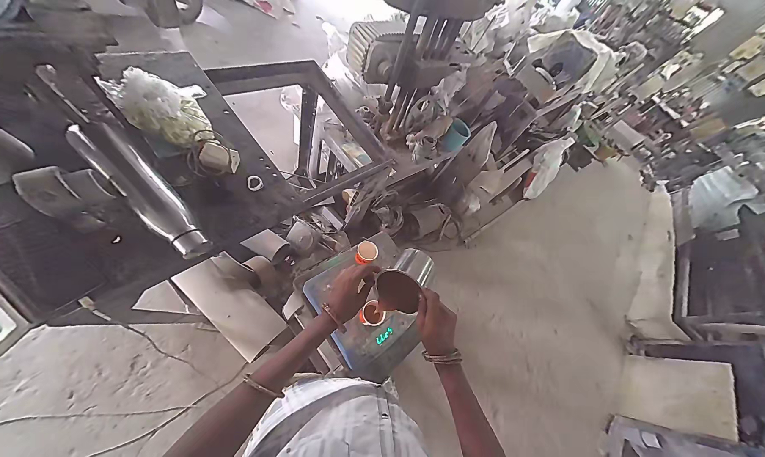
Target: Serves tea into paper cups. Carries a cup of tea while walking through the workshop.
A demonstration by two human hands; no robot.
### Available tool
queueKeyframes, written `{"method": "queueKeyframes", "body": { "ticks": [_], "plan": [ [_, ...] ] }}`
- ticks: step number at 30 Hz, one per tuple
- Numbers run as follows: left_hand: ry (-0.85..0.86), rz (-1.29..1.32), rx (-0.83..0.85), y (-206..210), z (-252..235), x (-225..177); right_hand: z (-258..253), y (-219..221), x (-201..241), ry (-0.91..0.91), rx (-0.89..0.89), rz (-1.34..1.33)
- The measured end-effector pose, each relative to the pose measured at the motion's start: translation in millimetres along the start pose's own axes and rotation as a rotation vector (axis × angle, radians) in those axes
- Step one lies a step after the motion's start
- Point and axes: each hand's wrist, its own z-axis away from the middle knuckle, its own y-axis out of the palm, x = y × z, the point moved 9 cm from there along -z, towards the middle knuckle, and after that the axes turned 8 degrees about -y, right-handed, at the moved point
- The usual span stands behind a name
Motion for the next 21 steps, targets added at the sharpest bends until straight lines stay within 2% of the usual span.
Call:
{"method": "queueKeyframes", "body": {
  "ticks": [10, 21],
  "plan": [
    [0.084, -0.008, -0.122, -4.4, 6.4, -2.7, 3.1, 3.2, -0.5, -0.007, 0.044, -0.04],
    [0.083, -0.016, -0.089, -4.8, 3.8, -4.3, 2.6, 1.9, -1.8, 0.04, 0.053, -0.071]
  ]
}}
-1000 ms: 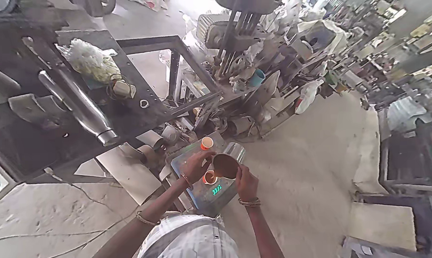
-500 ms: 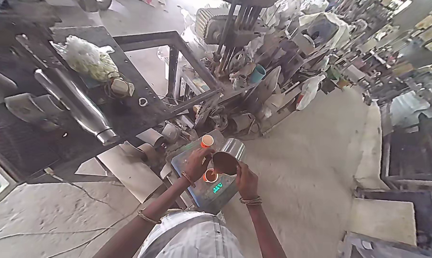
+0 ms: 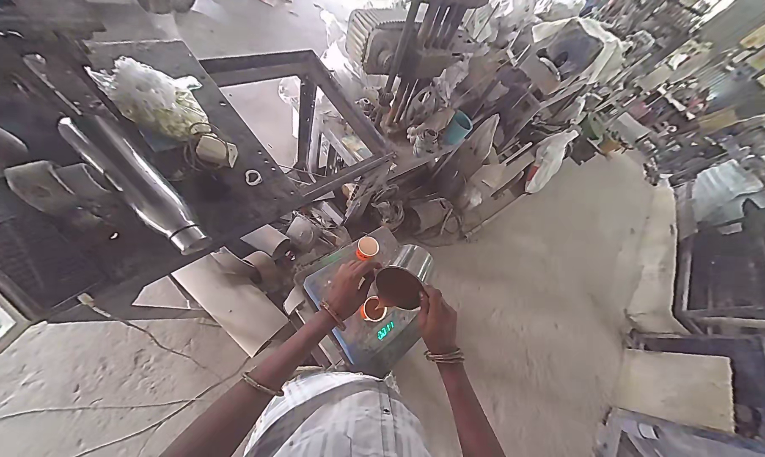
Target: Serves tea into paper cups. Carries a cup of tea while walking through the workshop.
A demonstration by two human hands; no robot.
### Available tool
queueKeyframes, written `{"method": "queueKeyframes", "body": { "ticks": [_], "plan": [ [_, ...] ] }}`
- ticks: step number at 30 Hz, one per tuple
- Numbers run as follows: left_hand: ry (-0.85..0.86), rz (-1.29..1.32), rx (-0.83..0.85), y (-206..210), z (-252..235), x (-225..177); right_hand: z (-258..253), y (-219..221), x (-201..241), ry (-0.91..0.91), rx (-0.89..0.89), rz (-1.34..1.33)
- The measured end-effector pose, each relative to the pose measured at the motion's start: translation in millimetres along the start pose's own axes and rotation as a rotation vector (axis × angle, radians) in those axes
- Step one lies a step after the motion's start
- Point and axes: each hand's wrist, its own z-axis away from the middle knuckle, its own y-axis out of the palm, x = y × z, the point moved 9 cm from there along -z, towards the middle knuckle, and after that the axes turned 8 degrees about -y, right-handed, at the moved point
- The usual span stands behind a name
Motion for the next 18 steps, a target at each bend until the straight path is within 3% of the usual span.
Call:
{"method": "queueKeyframes", "body": {
  "ticks": [6, 10, 12, 15, 18],
  "plan": [
    [-0.122, -0.01, 0.262, 8, -23, 6, 5, 13, -25, 0.261, 0.055, -0.148],
    [-0.131, 0.002, 0.193, -4, -54, 24, 14, 23, -51, 0.508, 0.025, -0.37],
    [-0.192, -0.047, 0.272, 6, -68, 48, 16, 22, -60, 0.609, 0.015, -0.455],
    [-0.245, -0.118, 0.465, 33, -77, 77, 14, 19, -71, 0.67, -0.029, -0.527],
    [-0.197, -0.114, 0.487, 46, -80, 82, 13, 15, -77, 0.676, -0.059, -0.522]
  ]
}}
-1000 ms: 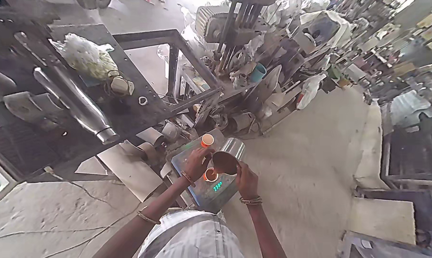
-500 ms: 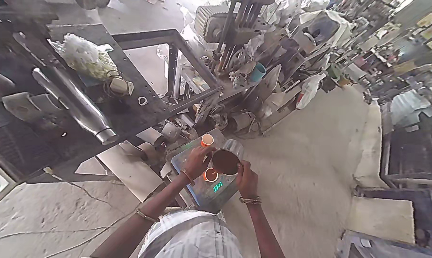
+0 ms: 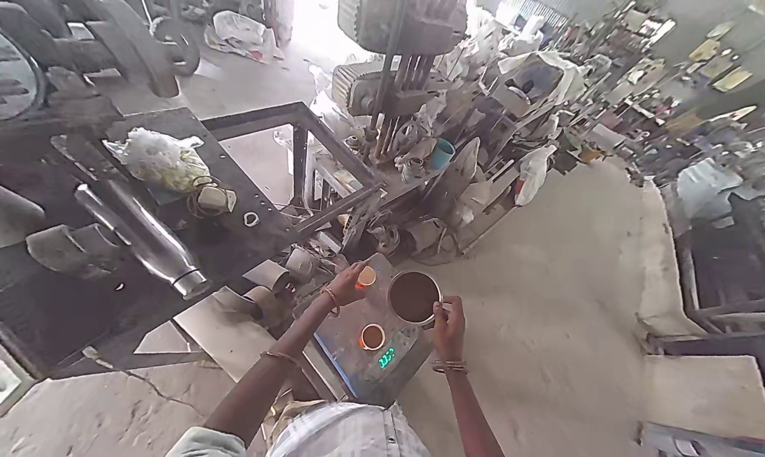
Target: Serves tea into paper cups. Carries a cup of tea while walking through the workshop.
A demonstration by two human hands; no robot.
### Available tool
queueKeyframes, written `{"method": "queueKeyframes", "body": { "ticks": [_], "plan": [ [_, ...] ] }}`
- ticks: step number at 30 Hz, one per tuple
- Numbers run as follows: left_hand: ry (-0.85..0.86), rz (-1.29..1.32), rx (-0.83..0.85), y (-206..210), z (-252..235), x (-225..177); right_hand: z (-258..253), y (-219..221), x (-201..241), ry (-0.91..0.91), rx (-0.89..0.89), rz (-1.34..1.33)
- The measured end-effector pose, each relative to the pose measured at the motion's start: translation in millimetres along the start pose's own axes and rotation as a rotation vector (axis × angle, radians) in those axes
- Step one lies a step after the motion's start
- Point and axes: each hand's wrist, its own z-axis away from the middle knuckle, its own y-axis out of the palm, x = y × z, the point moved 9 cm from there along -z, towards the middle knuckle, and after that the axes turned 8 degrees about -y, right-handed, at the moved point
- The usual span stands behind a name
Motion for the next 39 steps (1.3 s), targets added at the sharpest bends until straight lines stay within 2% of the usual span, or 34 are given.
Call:
{"method": "queueKeyframes", "body": {
  "ticks": [4, 12, 15, 17, 20, 23, 34, 39],
  "plan": [
    [-0.001, -0.016, -0.008, 2, 4, 3, -6, -2, -1, 0.016, 0.001, 0.01],
    [0.068, 0.027, 0.16, 26, 37, -3, -17, 12, 4, -0.031, 0.037, 0.011],
    [0.079, 0.165, 0.199, 24, 39, -2, -22, 21, 7, -0.046, 0.056, 0.018],
    [0.106, 0.28, 0.116, 11, 40, -11, -26, 27, 7, -0.067, 0.069, 0.058],
    [0.14, 0.311, -0.041, -14, 38, -36, -29, 37, 13, -0.114, 0.105, 0.154],
    [0.015, 0.249, -0.1, -26, 32, -46, -31, 45, 25, -0.195, 0.102, 0.226],
    [-0.08, 0.231, -0.231, -30, 33, -20, -23, 70, 40, -0.318, 0.206, 0.384],
    [-0.058, 0.211, -0.254, -29, 36, -13, -22, 77, 36, -0.259, 0.282, 0.425]
  ]
}}
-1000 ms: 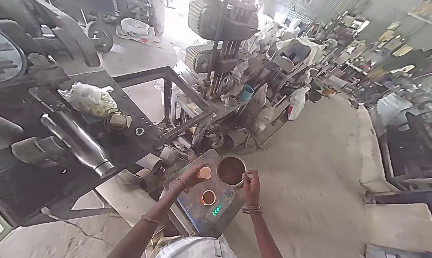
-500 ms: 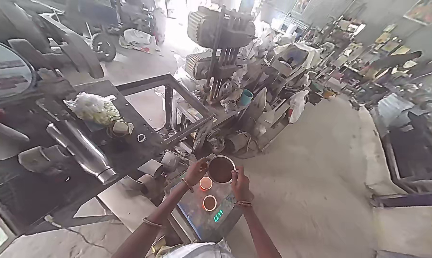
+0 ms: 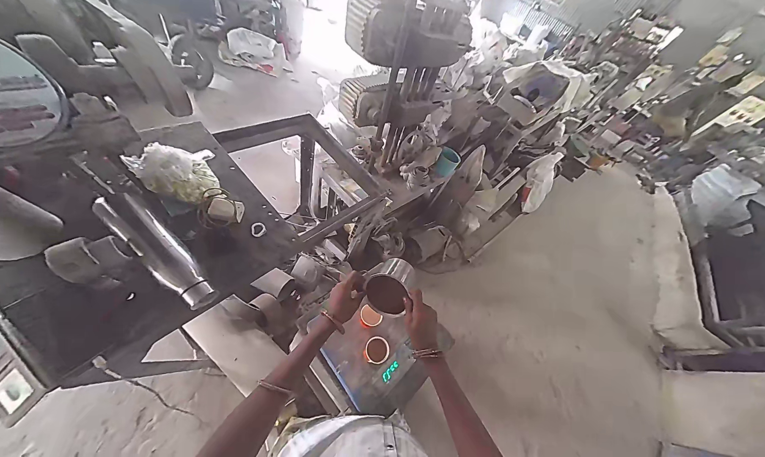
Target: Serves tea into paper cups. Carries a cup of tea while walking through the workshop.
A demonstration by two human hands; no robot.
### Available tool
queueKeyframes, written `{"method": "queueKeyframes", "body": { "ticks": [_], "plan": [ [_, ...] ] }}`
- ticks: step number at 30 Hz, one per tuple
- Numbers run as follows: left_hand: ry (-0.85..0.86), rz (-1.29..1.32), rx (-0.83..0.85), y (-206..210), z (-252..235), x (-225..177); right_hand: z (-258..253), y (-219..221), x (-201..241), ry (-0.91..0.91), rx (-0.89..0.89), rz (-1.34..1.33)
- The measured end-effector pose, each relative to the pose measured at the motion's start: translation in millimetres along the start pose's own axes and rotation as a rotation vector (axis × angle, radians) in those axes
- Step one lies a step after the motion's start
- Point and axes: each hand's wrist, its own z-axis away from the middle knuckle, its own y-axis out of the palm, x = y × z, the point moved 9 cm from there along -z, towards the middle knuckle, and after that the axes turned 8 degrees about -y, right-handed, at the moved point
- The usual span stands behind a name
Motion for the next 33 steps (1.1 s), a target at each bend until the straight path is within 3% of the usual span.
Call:
{"method": "queueKeyframes", "body": {
  "ticks": [9, 21, 33],
  "plan": [
    [0.004, -0.028, -0.043, -2, 5, 4, 3, 6, 2, -0.034, 0.028, 0.045],
    [0.01, -0.024, -0.082, -7, 10, -5, 8, -1, 7, -0.211, -0.162, 0.082],
    [0.036, -0.028, -0.092, -8, 10, -8, 6, -6, 8, -0.218, -0.176, 0.077]
  ]
}}
